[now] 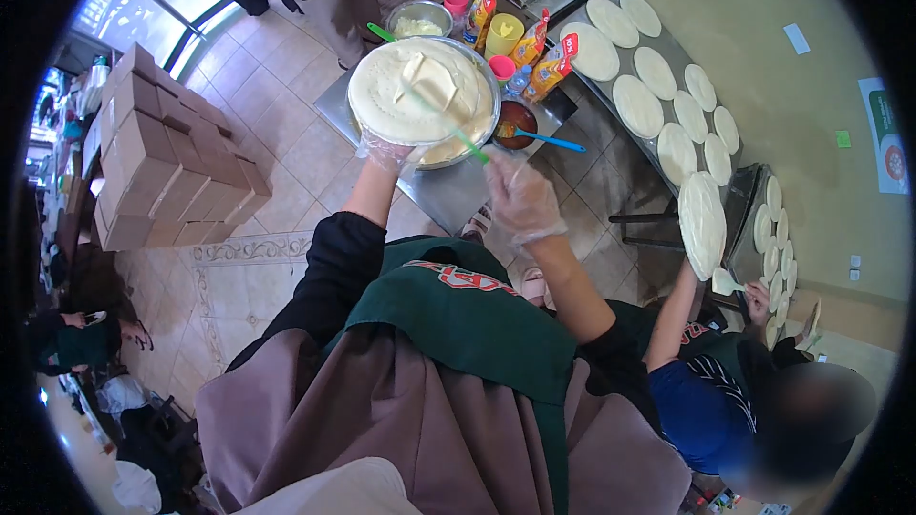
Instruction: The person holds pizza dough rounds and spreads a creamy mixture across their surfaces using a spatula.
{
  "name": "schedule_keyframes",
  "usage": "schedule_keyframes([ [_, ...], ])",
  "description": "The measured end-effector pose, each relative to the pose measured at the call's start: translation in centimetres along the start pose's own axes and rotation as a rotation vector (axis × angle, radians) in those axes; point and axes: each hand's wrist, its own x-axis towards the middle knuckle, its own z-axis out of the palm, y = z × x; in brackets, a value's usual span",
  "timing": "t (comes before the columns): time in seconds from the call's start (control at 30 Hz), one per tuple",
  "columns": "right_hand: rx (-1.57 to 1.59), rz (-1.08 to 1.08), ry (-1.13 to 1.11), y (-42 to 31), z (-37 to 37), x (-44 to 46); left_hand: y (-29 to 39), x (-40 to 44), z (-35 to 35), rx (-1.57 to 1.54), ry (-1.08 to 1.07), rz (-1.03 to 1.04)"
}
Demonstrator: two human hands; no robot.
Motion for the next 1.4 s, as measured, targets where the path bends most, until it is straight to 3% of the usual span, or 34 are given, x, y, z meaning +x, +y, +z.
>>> schedule_keyframes([
  [0.2,-0.371,0.142,0.005,3.5,0.5,2.5,-0.1,0.0,-0.6,0.035,0.024,0.024],
  [0.47,-0.184,-0.084,-0.170,0.3,1.5,-1.2,0.0,0.8,-2.4,0.121,0.051,0.099],
  [0.57,0.070,-0.165,-0.127,-1.0,1.5,-0.9,0.7,0.1,-3.1,0.155,0.068,0.127],
  [0.73,-0.106,0.076,-0.020,0.5,0.6,3.5,0.7,-2.0,1.0,0.074,0.046,0.120],
  [0.87,-0.281,0.054,-0.051,2.1,2.4,4.2,0.7,-2.7,0.7,0.069,0.108,0.154],
  [0.93,-0.173,-0.120,-0.038,1.3,3.5,2.6,0.6,-2.4,0.2,0.098,0.149,0.181],
  [1.07,-0.125,-0.150,-0.242,-1.3,3.1,0.2,1.8,-2.1,-3.6,0.219,0.218,0.214],
  [1.1,-0.130,-0.108,-0.318,-1.9,2.9,-0.1,1.9,-2.4,-3.2,0.221,0.201,0.191],
  [1.33,0.126,-0.067,-0.274,-1.7,2.4,1.1,2.8,-3.9,-1.3,0.261,0.127,0.236],
  [1.4,0.157,0.126,-0.228,-0.8,1.4,2.8,3.1,-4.0,0.2,0.305,0.177,0.286],
])
